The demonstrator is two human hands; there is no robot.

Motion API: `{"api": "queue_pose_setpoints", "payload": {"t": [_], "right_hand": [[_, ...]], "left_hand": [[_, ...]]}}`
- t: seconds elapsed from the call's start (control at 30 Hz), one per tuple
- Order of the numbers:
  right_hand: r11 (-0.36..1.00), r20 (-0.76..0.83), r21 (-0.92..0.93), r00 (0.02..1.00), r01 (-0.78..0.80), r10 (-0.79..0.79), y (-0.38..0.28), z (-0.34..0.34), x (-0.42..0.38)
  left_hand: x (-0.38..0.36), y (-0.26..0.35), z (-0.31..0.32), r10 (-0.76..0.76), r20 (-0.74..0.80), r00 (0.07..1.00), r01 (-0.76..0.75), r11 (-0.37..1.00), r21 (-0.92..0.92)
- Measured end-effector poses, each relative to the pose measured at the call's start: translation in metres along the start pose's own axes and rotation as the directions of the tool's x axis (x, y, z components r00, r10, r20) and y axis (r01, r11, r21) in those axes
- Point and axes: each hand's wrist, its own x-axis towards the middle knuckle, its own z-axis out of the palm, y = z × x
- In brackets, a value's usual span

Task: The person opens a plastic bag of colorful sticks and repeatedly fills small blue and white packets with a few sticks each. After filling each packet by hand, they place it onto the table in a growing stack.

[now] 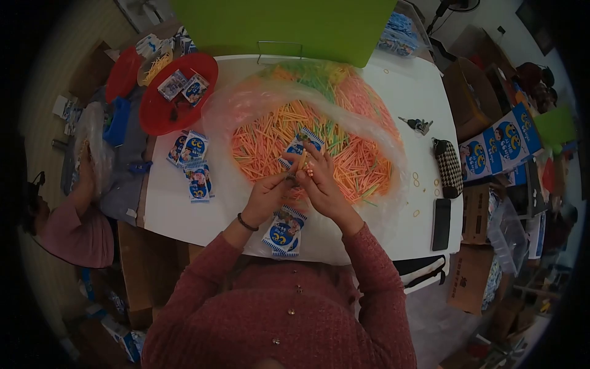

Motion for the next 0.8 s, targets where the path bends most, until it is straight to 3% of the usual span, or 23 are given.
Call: {"api": "queue_pose_setpoints", "payload": {"t": [0.07,0.13,0.23,0.33,0.47,0.53,0.6,0.63,0.7,0.73,0.8], "right_hand": [[1.0,-0.015,-0.008,1.0,-0.01,0.01,-0.002,-0.002,0.002],[1.0,-0.035,-0.017,0.999,-0.02,0.02,-0.005,-0.007,0.007],[0.996,-0.035,-0.086,0.998,0.039,-0.043,-0.007,-0.018,0.014],[0.996,-0.032,-0.088,0.999,-0.033,0.03,-0.004,-0.029,0.014],[0.986,-0.2,-0.119,0.975,-0.119,0.094,0.006,-0.051,0.005],[0.966,-0.257,-0.18,0.957,-0.184,0.134,0.015,-0.061,-0.005],[0.887,-0.32,-0.374,0.935,-0.272,0.152,0.032,-0.066,-0.014],[0.886,-0.32,-0.374,0.935,-0.272,0.152,0.033,-0.065,-0.016],[0.833,-0.134,-0.525,0.984,-0.174,0.121,0.029,-0.06,-0.023],[0.833,-0.134,-0.524,0.984,-0.174,0.121,0.027,-0.057,-0.023],[0.639,0.016,-0.768,0.998,0.047,-0.053,0.025,-0.05,-0.021]], "left_hand": [[0.004,-0.002,0.0,-0.015,-0.008,1.0,0.015,0.997,-0.071],[0.017,-0.008,-0.008,0.175,0.07,0.982,-0.186,0.955,0.23],[0.028,-0.007,-0.006,0.301,0.087,0.95,-0.313,0.901,0.301],[0.034,-0.005,-0.007,0.316,0.066,0.946,-0.321,0.894,0.314],[0.04,-0.004,-0.007,0.3,0.062,0.952,-0.306,0.93,0.202],[0.044,-0.009,-0.011,0.233,0.004,0.973,-0.23,0.965,-0.122],[0.04,-0.008,-0.004,0.251,-0.033,0.967,-0.253,0.961,-0.113],[0.038,-0.005,-0.001,0.271,-0.073,0.96,-0.277,0.956,-0.1],[0.036,-0.001,-0.003,0.222,-0.075,0.972,-0.225,0.974,-0.022],[0.035,0.0,-0.004,0.174,-0.08,0.981,-0.17,0.984,0.057],[0.031,0.002,-0.005,0.172,-0.084,0.982,-0.168,0.985,0.043]]}}
